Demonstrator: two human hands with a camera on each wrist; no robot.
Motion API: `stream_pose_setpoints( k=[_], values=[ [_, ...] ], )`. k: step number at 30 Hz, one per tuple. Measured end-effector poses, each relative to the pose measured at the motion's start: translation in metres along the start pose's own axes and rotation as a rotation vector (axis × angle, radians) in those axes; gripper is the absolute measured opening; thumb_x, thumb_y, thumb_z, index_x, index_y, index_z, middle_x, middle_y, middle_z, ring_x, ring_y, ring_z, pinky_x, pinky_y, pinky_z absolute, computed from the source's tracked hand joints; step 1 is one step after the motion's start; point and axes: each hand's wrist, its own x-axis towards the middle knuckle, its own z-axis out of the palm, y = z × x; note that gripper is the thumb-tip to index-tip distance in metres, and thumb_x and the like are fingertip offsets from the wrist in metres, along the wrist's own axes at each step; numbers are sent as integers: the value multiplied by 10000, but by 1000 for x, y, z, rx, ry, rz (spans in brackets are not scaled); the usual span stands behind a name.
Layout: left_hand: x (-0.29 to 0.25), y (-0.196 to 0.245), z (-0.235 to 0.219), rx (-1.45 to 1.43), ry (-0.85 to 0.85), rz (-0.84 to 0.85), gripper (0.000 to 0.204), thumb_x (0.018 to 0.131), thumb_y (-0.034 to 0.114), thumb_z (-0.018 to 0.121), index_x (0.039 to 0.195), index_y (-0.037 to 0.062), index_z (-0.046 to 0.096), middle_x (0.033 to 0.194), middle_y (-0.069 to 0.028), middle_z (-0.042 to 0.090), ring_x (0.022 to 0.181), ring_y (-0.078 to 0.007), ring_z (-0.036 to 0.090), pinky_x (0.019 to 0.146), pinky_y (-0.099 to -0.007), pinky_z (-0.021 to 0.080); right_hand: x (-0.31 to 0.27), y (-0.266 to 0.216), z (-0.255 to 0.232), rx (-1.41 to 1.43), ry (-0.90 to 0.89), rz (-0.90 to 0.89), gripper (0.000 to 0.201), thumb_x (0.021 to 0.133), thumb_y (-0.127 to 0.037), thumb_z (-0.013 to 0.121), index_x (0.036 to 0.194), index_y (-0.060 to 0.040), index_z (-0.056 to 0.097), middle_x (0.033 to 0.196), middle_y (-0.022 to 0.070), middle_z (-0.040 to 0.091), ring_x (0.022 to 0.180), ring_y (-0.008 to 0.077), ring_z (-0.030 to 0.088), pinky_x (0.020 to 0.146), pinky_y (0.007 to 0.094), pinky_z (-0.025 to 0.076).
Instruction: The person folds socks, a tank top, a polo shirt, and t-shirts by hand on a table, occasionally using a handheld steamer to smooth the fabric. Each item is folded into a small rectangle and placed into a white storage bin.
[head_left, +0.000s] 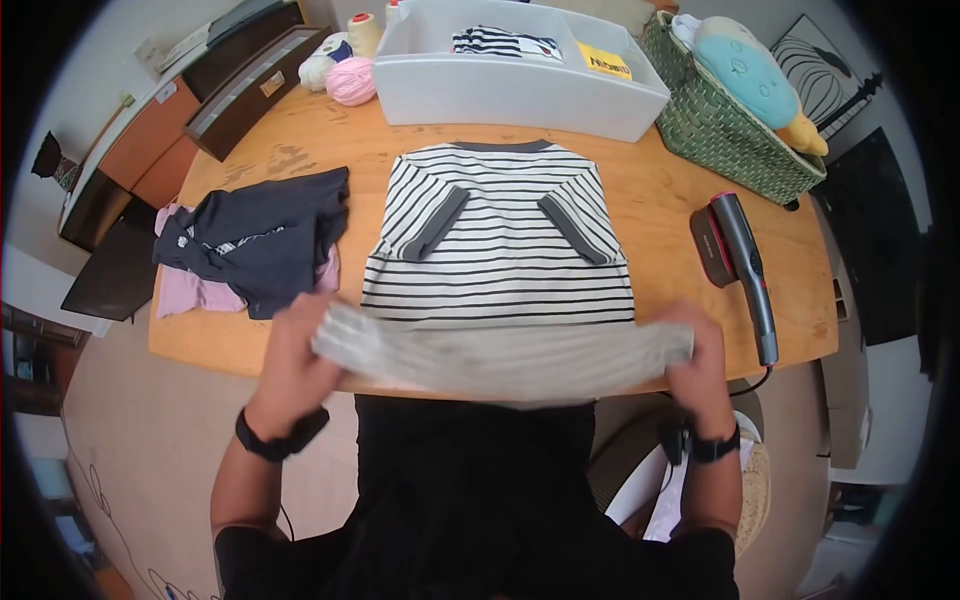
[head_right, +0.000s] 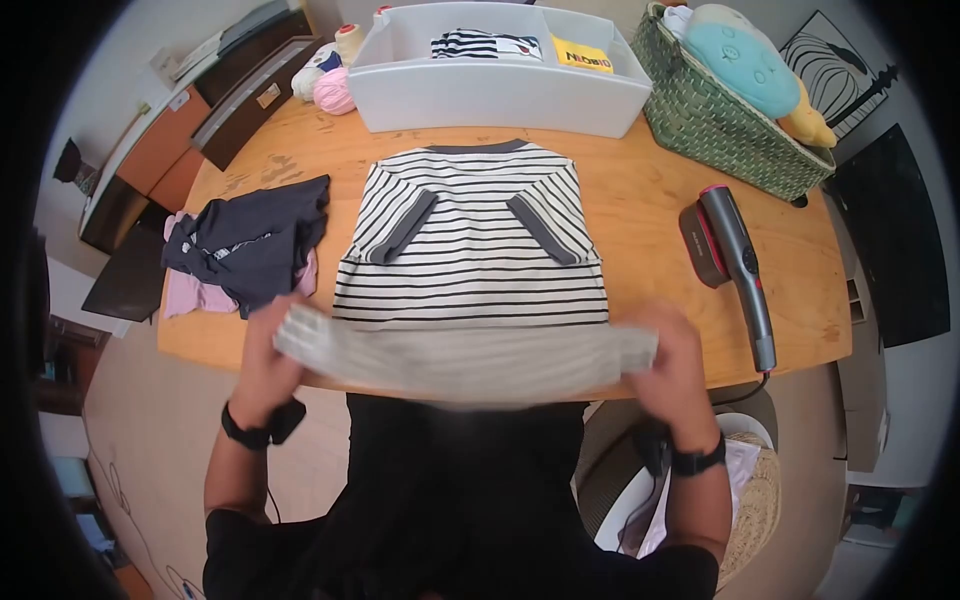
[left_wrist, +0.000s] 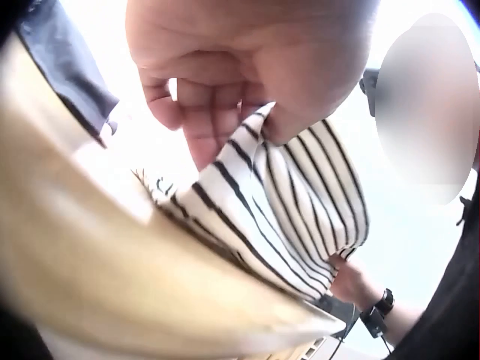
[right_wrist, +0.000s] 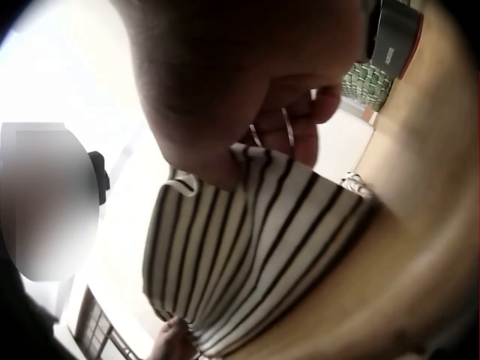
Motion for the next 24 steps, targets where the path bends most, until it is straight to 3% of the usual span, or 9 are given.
stream_pose_setpoints(
  k=[2, 4, 5, 15, 18, 20, 22, 23, 24],
  values=[
    [22, -2, -2, 37, 44, -140, 176, 941, 127, 706, 909, -46, 690, 800, -146, 708, 663, -334, 599, 645, -374, 489, 24, 12, 5, 144, 67, 167, 98, 869, -95, 765, 885, -24, 699, 800, 40, 688, 774, 188, 644, 695, 347, 452],
    [36, -2, -3, 97, 13, -185, 271, 981, 170, 707, 891, -76, 640, 735, -185, 641, 586, -318, 521, 598, -366, 450, 44, 22, 6, 101, -151, 514, 293, 961, -154, 771, 784, -15, 582, 661, -20, 517, 653, 87, 475, 564, 303, 368],
    [41, -1, -5, 185, -75, -224, 280, 985, 166, 702, 870, -76, 622, 708, -197, 602, 583, -314, 501, 595, -382, 440, 44, 35, 12, 63, -94, 385, 421, 1001, -226, 767, 733, -32, 507, 634, -60, 406, 618, 53, 341, 527, 288, 317],
    [44, 2, -5, 283, -153, -277, 277, 959, 149, 721, 824, -47, 579, 693, -191, 563, 599, -322, 511, 595, -415, 425, 37, 27, 7, 76, -3, 446, 295, 983, -188, 756, 793, -12, 616, 613, -31, 498, 595, 68, 467, 535, 293, 364],
    [42, 12, -5, 362, -82, -239, 233, 924, 129, 751, 857, -13, 580, 820, -172, 618, 691, -323, 569, 631, -414, 445, 45, 6, 3, -269, 38, 395, 199, 939, -158, 757, 1027, -6, 663, 822, 84, 645, 751, 193, 602, 681, 355, 477],
    [41, 22, -1, 429, -12, -203, 224, 904, 122, 770, 880, 6, 580, 906, -166, 645, 760, -326, 603, 661, -418, 460, 46, -8, 13, -397, 185, -4, 472, 891, -149, 769, 1318, -26, 607, 1171, 197, 663, 1036, 343, 628, 920, 448, 502],
    [39, 32, 6, 435, -45, 177, 240, 848, 36, 782, 976, 25, 579, 1074, -160, 618, 927, -308, 615, 826, -404, 508, 49, -26, 25, -378, -26, -146, 688, 909, -240, 777, 1518, -69, 505, 1466, 209, 552, 1346, 409, 528, 1151, 520, 401],
    [34, 35, 10, 430, -190, 194, 397, 894, 180, 793, 1237, 70, 627, 1333, -161, 619, 1252, -353, 594, 1085, -488, 460, 51, -40, 34, -425, -152, -199, 717, 928, -310, 762, 1555, -98, 487, 1548, 198, 496, 1438, 411, 455, 1200, 554, 344],
    [32, 41, 16, 430, -192, 197, 397, 894, 180, 793, 1237, 70, 627, 1333, -161, 619, 1252, -353, 594, 1085, -488, 460, 52, -51, 44, -473, -276, -253, 747, 947, -380, 747, 1592, -126, 468, 1630, 187, 441, 1530, 414, 381, 1249, 589, 286]
  ],
)
